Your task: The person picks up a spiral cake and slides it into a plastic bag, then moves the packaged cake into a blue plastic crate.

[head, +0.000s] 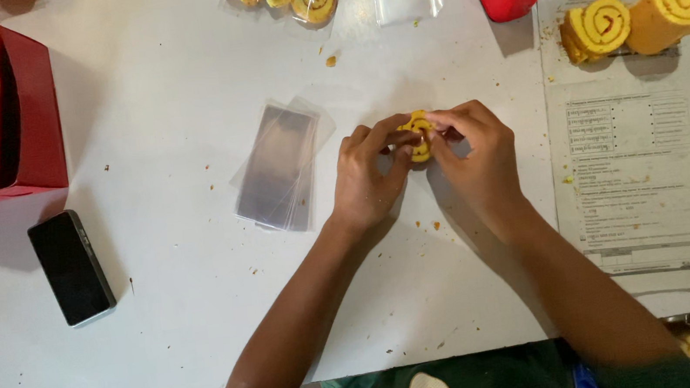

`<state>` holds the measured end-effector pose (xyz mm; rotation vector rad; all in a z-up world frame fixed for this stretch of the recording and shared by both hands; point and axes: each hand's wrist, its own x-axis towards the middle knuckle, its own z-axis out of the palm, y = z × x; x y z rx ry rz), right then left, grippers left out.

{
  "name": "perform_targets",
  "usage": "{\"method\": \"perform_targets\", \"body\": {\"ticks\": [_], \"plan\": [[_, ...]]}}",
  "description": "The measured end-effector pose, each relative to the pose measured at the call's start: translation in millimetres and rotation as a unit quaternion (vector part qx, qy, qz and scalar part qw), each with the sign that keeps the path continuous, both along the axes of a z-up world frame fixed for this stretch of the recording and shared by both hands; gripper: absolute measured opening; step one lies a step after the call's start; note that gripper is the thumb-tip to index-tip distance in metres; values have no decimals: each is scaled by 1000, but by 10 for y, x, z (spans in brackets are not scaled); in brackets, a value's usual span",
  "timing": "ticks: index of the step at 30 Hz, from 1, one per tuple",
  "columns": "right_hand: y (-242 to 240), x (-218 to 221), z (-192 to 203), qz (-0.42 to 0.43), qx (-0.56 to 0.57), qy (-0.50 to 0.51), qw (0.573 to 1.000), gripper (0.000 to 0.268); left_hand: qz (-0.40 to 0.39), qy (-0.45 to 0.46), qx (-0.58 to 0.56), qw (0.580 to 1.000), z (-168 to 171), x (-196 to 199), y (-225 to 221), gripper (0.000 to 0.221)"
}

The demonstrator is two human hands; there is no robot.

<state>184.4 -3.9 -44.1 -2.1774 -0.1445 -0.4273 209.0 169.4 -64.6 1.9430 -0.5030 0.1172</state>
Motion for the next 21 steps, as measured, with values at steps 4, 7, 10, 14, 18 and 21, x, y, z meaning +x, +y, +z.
{"method": "perform_targets", "body": {"ticks": [4, 7, 10, 14, 18, 21], "plan": [[-4, 5, 7, 26, -22, -22, 999, 28, 0, 10, 5, 1000, 68, -4, 3, 38], [-21, 21, -49, 47, -29, -35, 998, 33, 8, 4, 11, 1000, 77, -6, -11, 40], [-9, -10, -15, 56, -44, -40, 997, 36, 6, 4, 18, 1000, 81, -7, -4, 42], [4, -67, 57, 7, -108, -53, 993, 38, 4, 3, 4, 1000, 58, -8, -3, 42], [-7, -75, 66, 4, -128, -44, 991, 49, 3, 3, 12, 1000, 58, -9, -1, 42], [15, -52, 38, 18, -84, -33, 996, 48, 1, 2, 10, 1000, 15, 6, -1, 39]]}}
